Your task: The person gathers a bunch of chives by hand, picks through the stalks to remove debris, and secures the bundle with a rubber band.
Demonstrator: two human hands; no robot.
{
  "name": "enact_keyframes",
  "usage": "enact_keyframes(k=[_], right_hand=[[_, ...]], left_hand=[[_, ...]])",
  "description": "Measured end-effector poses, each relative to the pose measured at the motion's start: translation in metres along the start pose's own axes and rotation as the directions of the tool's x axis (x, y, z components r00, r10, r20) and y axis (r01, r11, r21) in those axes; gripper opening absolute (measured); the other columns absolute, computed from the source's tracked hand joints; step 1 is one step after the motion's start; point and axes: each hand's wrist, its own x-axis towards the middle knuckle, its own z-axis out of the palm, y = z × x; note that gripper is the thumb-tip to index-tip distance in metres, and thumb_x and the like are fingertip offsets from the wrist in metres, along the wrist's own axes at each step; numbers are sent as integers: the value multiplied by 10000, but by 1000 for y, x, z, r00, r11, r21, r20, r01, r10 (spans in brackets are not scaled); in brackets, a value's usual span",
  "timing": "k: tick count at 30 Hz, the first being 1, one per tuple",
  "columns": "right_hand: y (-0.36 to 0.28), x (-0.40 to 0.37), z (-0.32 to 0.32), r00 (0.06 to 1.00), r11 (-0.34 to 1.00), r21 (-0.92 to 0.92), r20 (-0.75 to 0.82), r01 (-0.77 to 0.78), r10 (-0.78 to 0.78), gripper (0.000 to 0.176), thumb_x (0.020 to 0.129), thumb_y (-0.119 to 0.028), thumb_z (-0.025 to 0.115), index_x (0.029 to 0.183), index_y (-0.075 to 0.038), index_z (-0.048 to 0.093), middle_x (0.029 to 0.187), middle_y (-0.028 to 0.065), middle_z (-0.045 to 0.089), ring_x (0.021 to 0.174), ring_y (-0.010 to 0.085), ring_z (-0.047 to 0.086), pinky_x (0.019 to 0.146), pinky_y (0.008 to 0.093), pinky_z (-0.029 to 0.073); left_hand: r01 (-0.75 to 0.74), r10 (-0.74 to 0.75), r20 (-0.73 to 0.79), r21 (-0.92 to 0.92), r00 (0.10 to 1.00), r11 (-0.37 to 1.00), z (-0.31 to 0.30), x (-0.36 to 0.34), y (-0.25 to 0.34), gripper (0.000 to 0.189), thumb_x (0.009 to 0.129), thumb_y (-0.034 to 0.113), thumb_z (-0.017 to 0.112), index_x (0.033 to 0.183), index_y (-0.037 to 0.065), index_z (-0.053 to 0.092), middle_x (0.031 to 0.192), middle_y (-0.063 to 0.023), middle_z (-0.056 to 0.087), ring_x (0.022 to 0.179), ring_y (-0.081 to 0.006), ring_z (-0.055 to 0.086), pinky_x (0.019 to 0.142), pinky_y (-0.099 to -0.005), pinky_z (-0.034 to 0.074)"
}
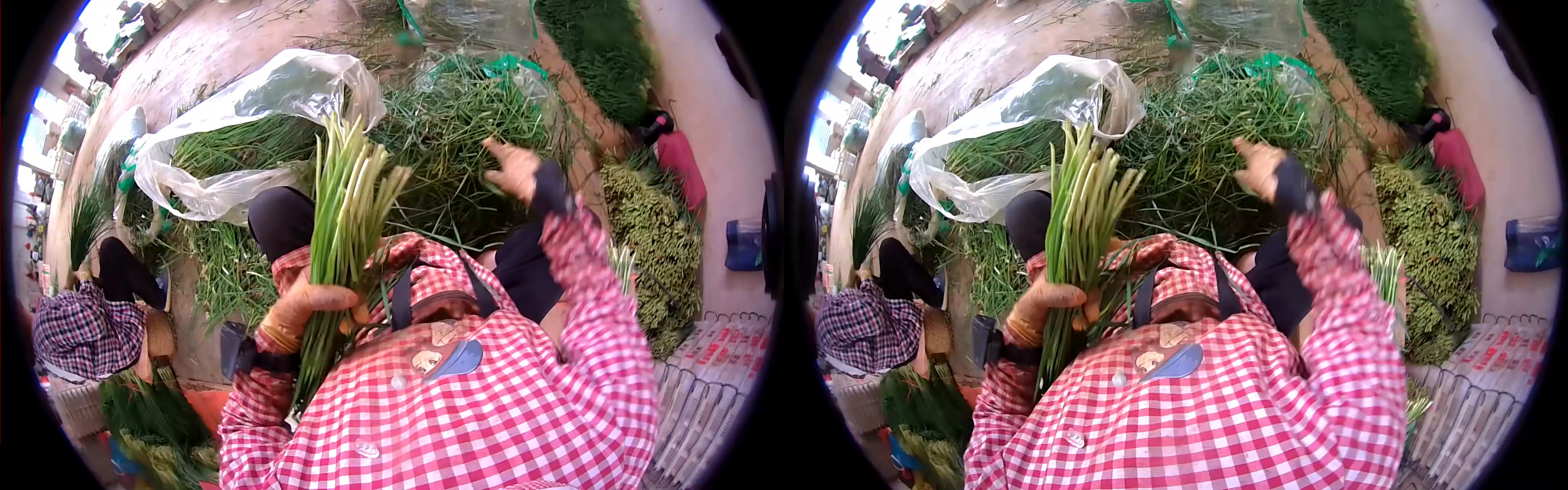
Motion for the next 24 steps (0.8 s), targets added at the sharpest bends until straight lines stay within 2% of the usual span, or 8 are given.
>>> enact_keyframes(k=[2, 5, 7, 10, 13, 17, 21, 24], right_hand=[[-75, -31, -61, 954, 872, 489, 275, -28, -123, 596, 872, -458, 580, 1371, -170, 426, 1154, 192, 605, 1043, 282, 597, 912, 351, 468], [-133, -46, -70, 899, 432, 902, 185, 5, -396, 648, 878, -498, 563, 1326, -44, 448, 1218, 162, 567, 1101, 246, 539, 963, 337, 413], [-155, -43, -72, 866, 132, 991, 74, -9, -495, 719, 871, -533, 562, 1297, 35, 450, 1252, 141, 539, 1148, 225, 490, 1001, 333, 370], [-170, -28, -75, 956, -19, 988, -152, 152, -250, 751, 830, -525, 628, 1318, 13, 438, 1262, 124, 520, 1153, 204, 467, 980, 331, 372], [-171, -20, -86, 997, -271, 962, -56, 42, -47, 590, 790, -406, 721, 1195, -10, 557, 1103, 87, 610, 1012, 162, 553, 893, 298, 433], [-135, 9, -101, 998, -341, 940, -21, -3, -66, 365, 781, -245, 725, 1050, -20, 624, 919, 66, 652, 821, 159, 615, 769, 296, 491], [-74, 8, -166, 951, -208, 947, 196, -247, -238, 317, 824, -264, 674, 1015, -16, 621, 857, 34, 646, 647, 113, 606, 581, 242, 511], [-60, -17, -197, 916, 102, 943, 333, -318, -226, 275, 855, -287, 631, 951, -29, 637, 813, 33, 649, 636, 88, 592, 545, 228, 495]], left_hand=[[-10, 17, -107, 59, 994, 998, 9, 5, 15, 440, 721, 109, 661, 1122, -19, 532, 730, -120, 651, 538, -143, 598, 499, -229, 495], [-1, 46, -165, 260, 985, 966, 21, 37, 40, 409, 749, 122, 684, 1109, -4, 537, 802, -110, 653, 621, -150, 613, 577, -243, 498], [-329, 421, -109, 465, 900, 822, 25, 71, 30, 464, 774, 121, 684, 1182, 0, 499, 948, -109, 648, 759, -182, 633, 666, -272, 500], [-365, 662, -3, 832, 750, 417, -7, 147, 1, 838, 761, 165, 705, 1401, 8, 188, 1037, -192, 627, 916, -315, 635, 751, -367, 490], [-353, 576, 1, 790, 818, 501, 37, 136, 3, 816, 816, 92, 640, 1429, 23, 105, 1188, -156, 507, 1071, -222, 505, 909, -312, 415], [-432, 542, 123, 757, 831, 491, 76, 106, 32, 971, 841, 158, 645, 1457, 33, -95, 1257, -159, 455, 1106, -197, 470, 945, -285, 394], [-554, 433, 351, 437, 830, 709, 91, 64, 69, 727, 860, 126, 622, 1462, 65, 221, 1341, -134, 444, 1171, -182, 460, 970, -299, 394], [-629, 677, -38, 332, 735, 703, 56, 64, 67, 282, 884, 148, 609, 1142, 36, 614, 1074, -79, 657, 922, -115, 606, 828, -255, 463]])
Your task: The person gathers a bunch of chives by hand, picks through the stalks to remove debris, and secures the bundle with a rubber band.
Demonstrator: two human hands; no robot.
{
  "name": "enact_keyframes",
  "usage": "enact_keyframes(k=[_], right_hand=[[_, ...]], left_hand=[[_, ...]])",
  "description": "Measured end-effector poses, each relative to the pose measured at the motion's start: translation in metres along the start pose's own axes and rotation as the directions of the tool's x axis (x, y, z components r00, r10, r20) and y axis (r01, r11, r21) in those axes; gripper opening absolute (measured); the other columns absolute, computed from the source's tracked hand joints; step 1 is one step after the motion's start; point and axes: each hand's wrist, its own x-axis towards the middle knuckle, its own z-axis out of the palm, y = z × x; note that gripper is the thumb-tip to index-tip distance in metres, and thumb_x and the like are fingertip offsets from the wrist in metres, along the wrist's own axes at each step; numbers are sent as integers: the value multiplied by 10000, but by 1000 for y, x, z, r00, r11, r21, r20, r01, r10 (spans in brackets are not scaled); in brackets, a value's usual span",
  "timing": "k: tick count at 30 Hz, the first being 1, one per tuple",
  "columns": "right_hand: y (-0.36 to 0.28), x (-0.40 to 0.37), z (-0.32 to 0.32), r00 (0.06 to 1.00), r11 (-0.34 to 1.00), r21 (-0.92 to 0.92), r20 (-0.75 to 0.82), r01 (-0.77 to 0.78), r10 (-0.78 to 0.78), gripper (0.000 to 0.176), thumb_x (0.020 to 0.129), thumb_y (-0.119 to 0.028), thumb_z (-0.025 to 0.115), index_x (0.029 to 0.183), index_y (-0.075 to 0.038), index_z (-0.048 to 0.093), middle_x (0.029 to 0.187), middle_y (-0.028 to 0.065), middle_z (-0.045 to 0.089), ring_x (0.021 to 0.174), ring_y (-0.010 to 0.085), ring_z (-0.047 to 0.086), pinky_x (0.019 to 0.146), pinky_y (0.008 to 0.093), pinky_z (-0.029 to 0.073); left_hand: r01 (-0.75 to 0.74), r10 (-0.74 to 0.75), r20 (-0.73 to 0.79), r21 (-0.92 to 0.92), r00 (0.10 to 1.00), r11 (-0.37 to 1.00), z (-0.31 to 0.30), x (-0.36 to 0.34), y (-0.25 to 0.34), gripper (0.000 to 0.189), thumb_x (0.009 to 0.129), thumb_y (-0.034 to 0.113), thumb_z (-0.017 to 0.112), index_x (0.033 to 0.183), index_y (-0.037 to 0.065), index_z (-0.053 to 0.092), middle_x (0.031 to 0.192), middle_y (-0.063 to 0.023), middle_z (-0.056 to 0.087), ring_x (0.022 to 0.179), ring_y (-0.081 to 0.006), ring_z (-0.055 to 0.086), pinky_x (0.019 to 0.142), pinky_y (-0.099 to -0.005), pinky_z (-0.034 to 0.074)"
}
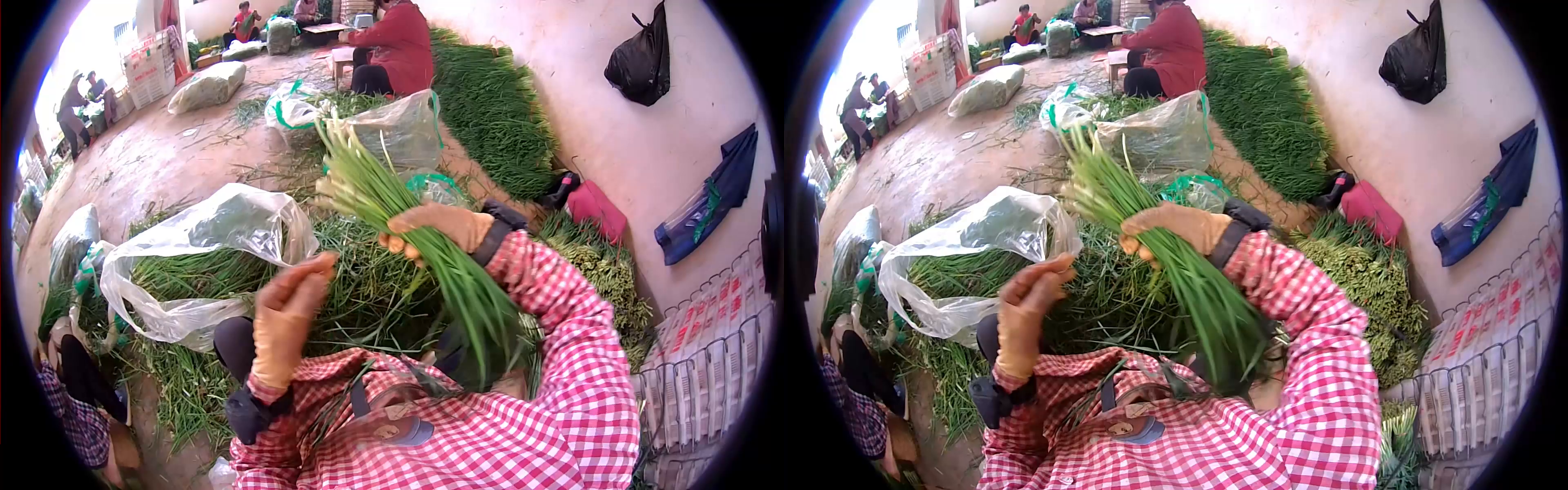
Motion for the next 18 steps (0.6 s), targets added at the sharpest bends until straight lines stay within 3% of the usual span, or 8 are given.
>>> enact_keyframes(k=[3, 5, 8, 11, 13, 15, 18], right_hand=[[10, -24, 8, 993, 978, -174, 16, -111, 115, 298, 840, -294, 642, 962, -23, 636, 833, 50, 663, 661, 106, 604, 584, 243, 496], [21, -35, 25, 986, 970, -182, 6, -162, 166, 376, 830, -315, 653, 1028, 1, 609, 860, 56, 671, 638, 102, 607, 578, 240, 502], [51, -37, 45, 990, 978, -157, -34, -139, 135, 321, 809, -275, 680, 983, -11, 627, 843, 73, 666, 682, 133, 613, 601, 282, 498], [82, -35, 56, 995, 992, -88, -8, -95, 95, 374, 792, -269, 708, 1051, -17, 610, 892, 65, 643, 780, 140, 600, 694, 298, 492], [96, -35, 63, 999, 996, -93, 35, 3, 1, 427, 791, -282, 717, 1103, -18, 594, 942, 59, 631, 837, 140, 588, 749, 293, 482], [110, -34, 61, 997, 995, 95, 75, -13, 6, 491, 793, -282, 722, 1173, -16, 563, 1013, 53, 618, 894, 138, 572, 806, 288, 464], [130, -30, 48, 997, 976, 214, 69, -38, 24, 479, 808, -266, 704, 1181, -6, 554, 1010, 67, 631, 886, 141, 592, 791, 289, 480]], left_hand=[[-25, 25, -212, 0, 977, 1000, -12, -6, -27, 210, 906, 198, 573, 927, 11, 665, 867, -51, 698, 761, -117, 639, 688, -212, 454], [33, -44, -132, -86, 990, 996, 8, -13, -42, 209, 904, 195, 587, 916, -5, 647, 819, -77, 680, 674, -113, 618, 637, -220, 457], [220, -223, -31, -97, 974, 971, 27, -19, -56, 272, 877, 217, 643, 983, -31, 605, 772, -93, 656, 636, -125, 598, 585, -239, 486], [210, -214, 83, 60, 973, 976, 25, -17, -68, 292, 890, 246, 628, 987, -25, 586, 756, -75, 630, 630, -124, 593, 563, -235, 486], [231, -231, 179, 21, 956, 973, 22, -17, -78, 426, 902, 389, 594, 993, -27, 596, 685, -25, 583, 611, -80, 534, 547, -227, 432], [239, -242, 233, 41, 942, 970, 20, -17, -82, 391, 928, 362, 558, 985, -22, 601, 664, -21, 573, 568, -72, 530, 507, -221, 420], [407, -451, 220, 217, 865, 887, 16, -18, -72, 372, 945, 346, 530, 976, -17, 601, 648, -18, 566, 501, -65, 513, 456, -212, 400]])
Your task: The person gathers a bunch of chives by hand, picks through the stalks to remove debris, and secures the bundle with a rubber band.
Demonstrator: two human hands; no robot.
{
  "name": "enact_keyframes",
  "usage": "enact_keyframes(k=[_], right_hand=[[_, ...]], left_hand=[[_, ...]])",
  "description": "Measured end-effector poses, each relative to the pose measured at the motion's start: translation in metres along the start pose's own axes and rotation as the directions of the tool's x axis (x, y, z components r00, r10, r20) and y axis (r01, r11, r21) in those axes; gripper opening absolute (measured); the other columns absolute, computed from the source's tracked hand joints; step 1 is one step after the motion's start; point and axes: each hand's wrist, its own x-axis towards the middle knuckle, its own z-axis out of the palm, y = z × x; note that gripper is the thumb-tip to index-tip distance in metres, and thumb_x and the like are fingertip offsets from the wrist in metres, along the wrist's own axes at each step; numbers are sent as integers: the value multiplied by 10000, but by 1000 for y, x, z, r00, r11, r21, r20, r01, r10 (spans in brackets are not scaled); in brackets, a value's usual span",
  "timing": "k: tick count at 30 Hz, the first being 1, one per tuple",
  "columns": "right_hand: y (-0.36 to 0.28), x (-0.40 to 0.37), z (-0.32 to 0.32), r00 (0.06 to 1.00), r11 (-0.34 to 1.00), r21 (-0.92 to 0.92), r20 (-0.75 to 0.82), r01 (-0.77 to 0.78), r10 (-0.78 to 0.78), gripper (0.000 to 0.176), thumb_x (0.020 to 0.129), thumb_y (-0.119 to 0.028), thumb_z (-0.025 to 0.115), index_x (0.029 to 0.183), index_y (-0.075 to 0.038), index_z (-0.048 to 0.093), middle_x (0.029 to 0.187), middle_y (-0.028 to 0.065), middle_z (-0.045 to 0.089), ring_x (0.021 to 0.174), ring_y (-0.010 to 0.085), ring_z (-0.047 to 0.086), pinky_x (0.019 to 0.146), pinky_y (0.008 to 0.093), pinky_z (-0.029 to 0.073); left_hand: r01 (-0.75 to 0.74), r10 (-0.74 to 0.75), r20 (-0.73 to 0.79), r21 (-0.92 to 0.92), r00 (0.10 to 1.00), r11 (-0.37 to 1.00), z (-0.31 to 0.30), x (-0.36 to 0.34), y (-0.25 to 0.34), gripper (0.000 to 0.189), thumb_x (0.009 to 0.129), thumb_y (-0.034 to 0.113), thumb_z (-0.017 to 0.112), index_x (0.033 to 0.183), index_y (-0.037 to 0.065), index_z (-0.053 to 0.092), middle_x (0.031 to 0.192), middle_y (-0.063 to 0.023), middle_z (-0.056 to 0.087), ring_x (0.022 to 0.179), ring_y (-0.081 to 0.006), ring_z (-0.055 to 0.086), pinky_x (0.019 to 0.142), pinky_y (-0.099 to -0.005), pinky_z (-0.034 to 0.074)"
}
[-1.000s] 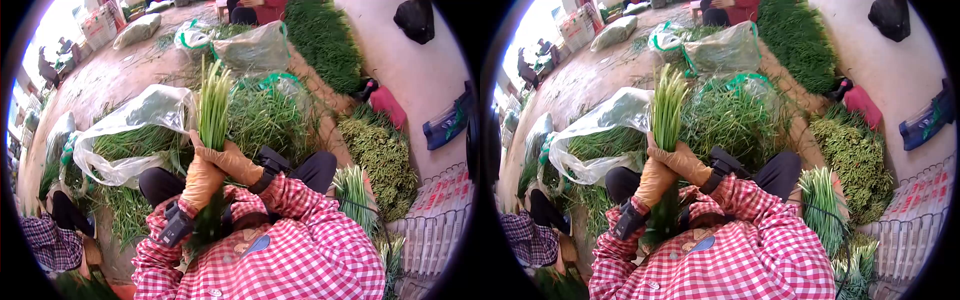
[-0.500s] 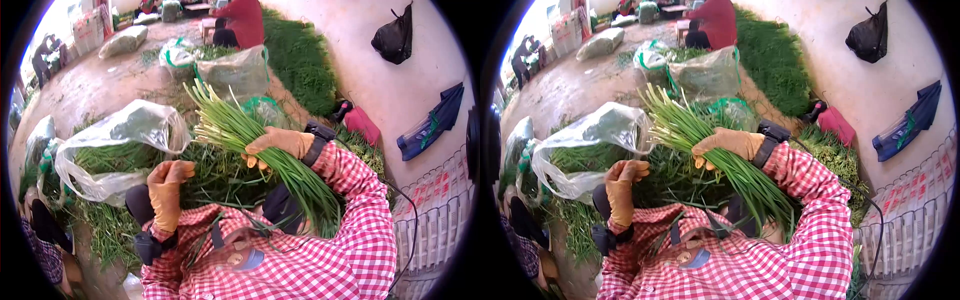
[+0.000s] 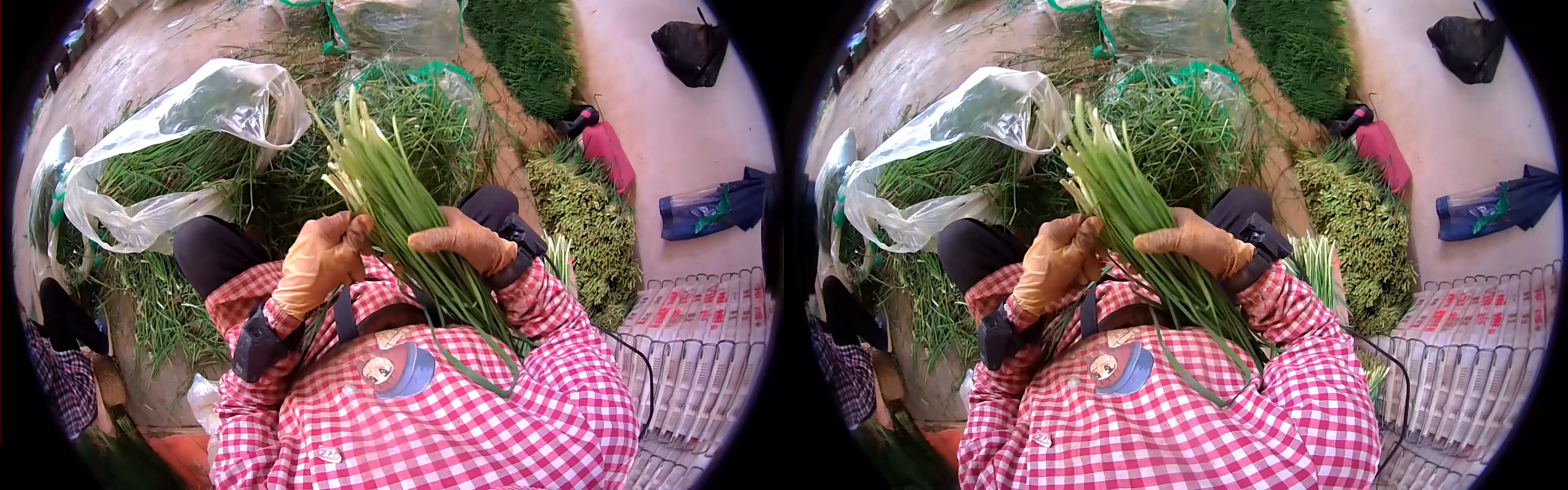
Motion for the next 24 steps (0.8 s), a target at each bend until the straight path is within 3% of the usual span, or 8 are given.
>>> enact_keyframes(k=[4, 9, 10, 13, 14, 17, 21, 24], right_hand=[[10, 2, -17, 998, 962, 268, -25, -44, 53, 396, 839, -268, 656, 1102, 15, 566, 945, 113, 653, 781, 173, 647, 690, 274, 531], [31, 7, -34, 999, 942, 335, -9, -33, 38, 483, 851, -301, 636, 1184, 31, 524, 950, 153, 658, 725, 168, 675, 617, 272, 553], [33, 6, -35, 999, 940, 340, -18, -37, 47, 477, 851, -302, 635, 1175, 32, 530, 941, 150, 658, 715, 168, 673, 612, 272, 551], [36, 4, -33, 1000, 926, 378, -11, -17, 23, 458, 851, -296, 628, 1153, 38, 542, 916, 142, 653, 688, 164, 663, 603, 270, 547], [36, 4, -32, 1000, 920, 393, 0, -5, 5, 451, 850, -292, 625, 1145, 40, 546, 908, 139, 651, 680, 163, 659, 601, 269, 546], [35, 7, -27, 1000, 933, 358, -8, 28, -27, 442, 849, -283, 614, 1135, 46, 546, 896, 133, 648, 668, 162, 651, 593, 264, 541], [43, 11, -26, 992, 896, 429, -1, 116, -128, 444, 871, -315, 587, 1146, 32, 553, 954, 142, 648, 809, 177, 643, 721, 283, 524], [42, 4, -19, 991, 861, 509, 109, 13, -79, 502, 879, -380, 549, 1154, 40, 552, 975, 155, 652, 833, 192, 640, 759, 288, 515]], left_hand=[[83, -80, 30, -157, 996, 984, -3, 3, -9, 369, 959, 331, 502, 907, -20, 603, 589, -45, 585, 447, -86, 522, 410, -195, 396], [22, -2, 74, -274, 997, 961, -3, 9, -13, 358, 967, 305, 491, 900, -28, 606, 604, -109, 626, 433, -119, 540, 416, -198, 420], [120, -86, 144, -253, 986, 960, -6, 8, -9, 306, 955, 273, 525, 917, -15, 620, 646, -96, 636, 465, -106, 544, 445, -198, 426], [176, -168, 62, -164, 984, 971, -4, 14, -29, 240, 938, 218, 560, 959, -9, 635, 751, -65, 659, 550, -81, 559, 494, -183, 428], [139, -124, 66, -313, 990, 940, 1, 17, -35, 218, 926, 170, 578, 1029, -13, 637, 842, -34, 661, 625, -58, 556, 533, -169, 425], [26, -20, 21, -326, 1000, 945, 9, 20, -34, 245, 931, 151, 564, 1097, -20, 624, 879, -32, 667, 689, -59, 583, 573, -162, 448], [35, 5, 79, -498, 997, 867, 5, 14, -27, 302, 929, 180, 565, 1121, -49, 606, 898, -118, 685, 765, -142, 667, 637, -188, 522], [69, -24, 94, -515, 995, 854, 4, 12, -31, 289, 927, 197, 564, 1055, -60, 602, 861, -166, 683, 723, -187, 677, 606, -219, 531]])
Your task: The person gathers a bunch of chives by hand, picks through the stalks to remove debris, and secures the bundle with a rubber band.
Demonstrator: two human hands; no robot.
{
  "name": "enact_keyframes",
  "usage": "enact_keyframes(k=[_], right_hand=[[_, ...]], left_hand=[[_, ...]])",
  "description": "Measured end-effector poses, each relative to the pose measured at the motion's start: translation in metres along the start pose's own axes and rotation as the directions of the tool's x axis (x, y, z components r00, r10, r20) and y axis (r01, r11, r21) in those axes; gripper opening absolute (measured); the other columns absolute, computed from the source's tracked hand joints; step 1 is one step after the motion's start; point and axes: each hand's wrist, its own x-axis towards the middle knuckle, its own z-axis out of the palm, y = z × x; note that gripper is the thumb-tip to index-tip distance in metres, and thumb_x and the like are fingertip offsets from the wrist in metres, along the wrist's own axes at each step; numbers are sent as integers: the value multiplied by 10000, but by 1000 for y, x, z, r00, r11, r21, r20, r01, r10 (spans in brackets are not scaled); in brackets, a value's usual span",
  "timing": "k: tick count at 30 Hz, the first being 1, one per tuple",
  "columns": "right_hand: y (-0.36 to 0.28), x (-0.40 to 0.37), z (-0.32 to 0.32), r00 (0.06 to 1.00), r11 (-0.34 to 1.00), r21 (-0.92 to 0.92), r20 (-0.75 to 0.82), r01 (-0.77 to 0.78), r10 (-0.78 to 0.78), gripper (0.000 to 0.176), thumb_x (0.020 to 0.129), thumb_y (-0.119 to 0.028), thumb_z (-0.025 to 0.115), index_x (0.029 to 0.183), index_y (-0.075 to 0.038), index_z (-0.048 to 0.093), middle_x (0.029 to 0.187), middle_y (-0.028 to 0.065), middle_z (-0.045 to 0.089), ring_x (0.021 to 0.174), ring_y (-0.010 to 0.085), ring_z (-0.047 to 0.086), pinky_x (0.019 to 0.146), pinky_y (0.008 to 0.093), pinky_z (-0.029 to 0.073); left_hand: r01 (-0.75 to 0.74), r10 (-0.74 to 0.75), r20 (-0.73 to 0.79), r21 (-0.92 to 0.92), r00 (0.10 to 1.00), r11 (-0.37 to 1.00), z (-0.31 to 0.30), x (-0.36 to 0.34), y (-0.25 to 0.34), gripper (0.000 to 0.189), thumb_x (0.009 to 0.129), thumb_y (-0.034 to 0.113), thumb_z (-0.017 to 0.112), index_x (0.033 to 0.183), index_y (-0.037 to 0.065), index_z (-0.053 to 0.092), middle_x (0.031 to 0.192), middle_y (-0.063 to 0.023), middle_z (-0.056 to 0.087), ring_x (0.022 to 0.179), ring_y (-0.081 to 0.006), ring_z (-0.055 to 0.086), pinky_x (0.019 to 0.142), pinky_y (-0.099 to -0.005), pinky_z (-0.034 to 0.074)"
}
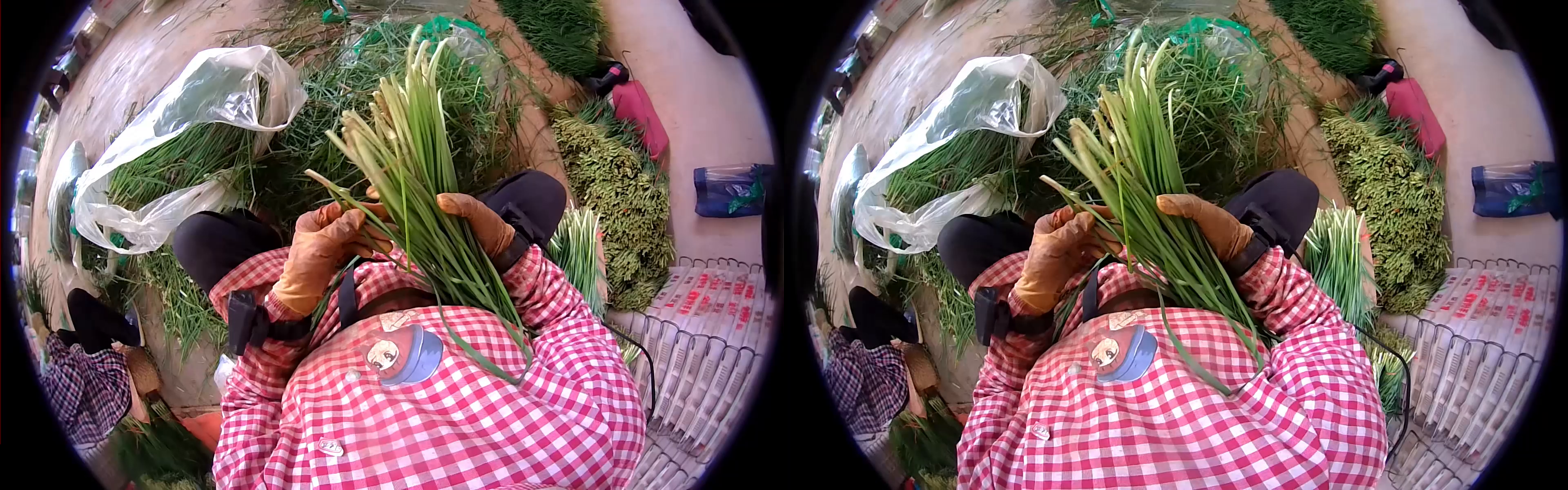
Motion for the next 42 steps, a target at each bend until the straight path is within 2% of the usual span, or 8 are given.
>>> enact_keyframes(k=[6, 16, 20, 27, 33, 35, 37, 42], right_hand=[[2, -2, 4, 983, 983, 125, 147, -132, 114, 536, 894, -419, 541, 1189, 28, 519, 890, 142, 645, 711, 205, 654, 658, 286, 543], [7, 4, 16, 999, 984, -177, 29, -7, 13, 449, 887, -342, 598, 1173, -4, 522, 889, 119, 623, 646, 167, 622, 548, 282, 512], [5, 1, 28, 999, 971, -237, -31, 26, -35, 460, 878, -350, 613, 1174, -10, 520, 895, 104, 612, 648, 170, 621, 531, 271, 508], [3, 2, 10, 1000, 986, -168, 11, -4, 6, 451, 899, -355, 578, 1163, 7, 532, 965, 142, 636, 731, 188, 647, 610, 285, 534], [8, 6, -5, 999, 991, -133, 44, 20, -14, 434, 915, -363, 552, 1140, 7, 555, 910, 130, 642, 731, 165, 644, 615, 278, 534], [7, 5, -2, 998, 988, -143, 29, 56, -53, 442, 907, -375, 568, 1137, 1, 558, 909, 121, 640, 719, 155, 636, 602, 273, 529], [-1, -1, 7, 998, 973, -224, -24, 46, -53, 436, 896, -358, 595, 1145, -3, 554, 933, 109, 639, 735, 148, 627, 615, 268, 523], [-1, 0, 23, 983, 948, -306, -129, 86, -130, 459, 865, -292, 663, 1206, -12, 533, 1012, 64, 630, 848, 127, 592, 734, 264, 490]], left_hand=[[121, -111, -68, 174, 992, 977, 1, -12, 13, 256, 935, 214, 559, 948, -37, 603, 671, -145, 656, 491, -141, 595, 463, -221, 472], [-215, 404, -291, 514, 867, 830, 27, -42, 44, 263, 907, 136, 607, 1136, 7, 596, 696, -17, 628, 594, -73, 567, 552, -203, 461], [-155, 556, -71, 924, 828, 349, 17, -15, 21, 253, 794, 182, 729, 999, 68, 635, 570, -63, 553, 466, -125, 500, 480, -266, 436], [96, -37, -171, 351, 985, 931, 34, -28, 60, 161, 841, 128, 615, 827, -30, 642, 625, -100, 646, 460, -150, 603, 413, -224, 455], [-14, 14, 4, 107, 1000, 994, 16, -79, 82, 142, 746, 61, 640, 793, -70, 618, 671, -171, 658, 435, -167, 602, 400, -212, 466], [247, -91, -279, 597, 956, 763, 8, -71, 87, 175, 786, 134, 683, 818, -32, 634, 670, -116, 664, 472, -163, 613, 425, -244, 468], [135, 516, 116, 896, 848, -423, -54, -57, 50, 166, 845, 169, 664, 880, 7, 654, 659, -57, 657, 543, -153, 636, 467, -235, 469], [-63, 445, -260, 805, 857, 591, 24, -32, 37, 170, 836, 143, 684, 951, 22, 652, 649, -73, 632, 570, -98, 586, 529, -228, 460]])
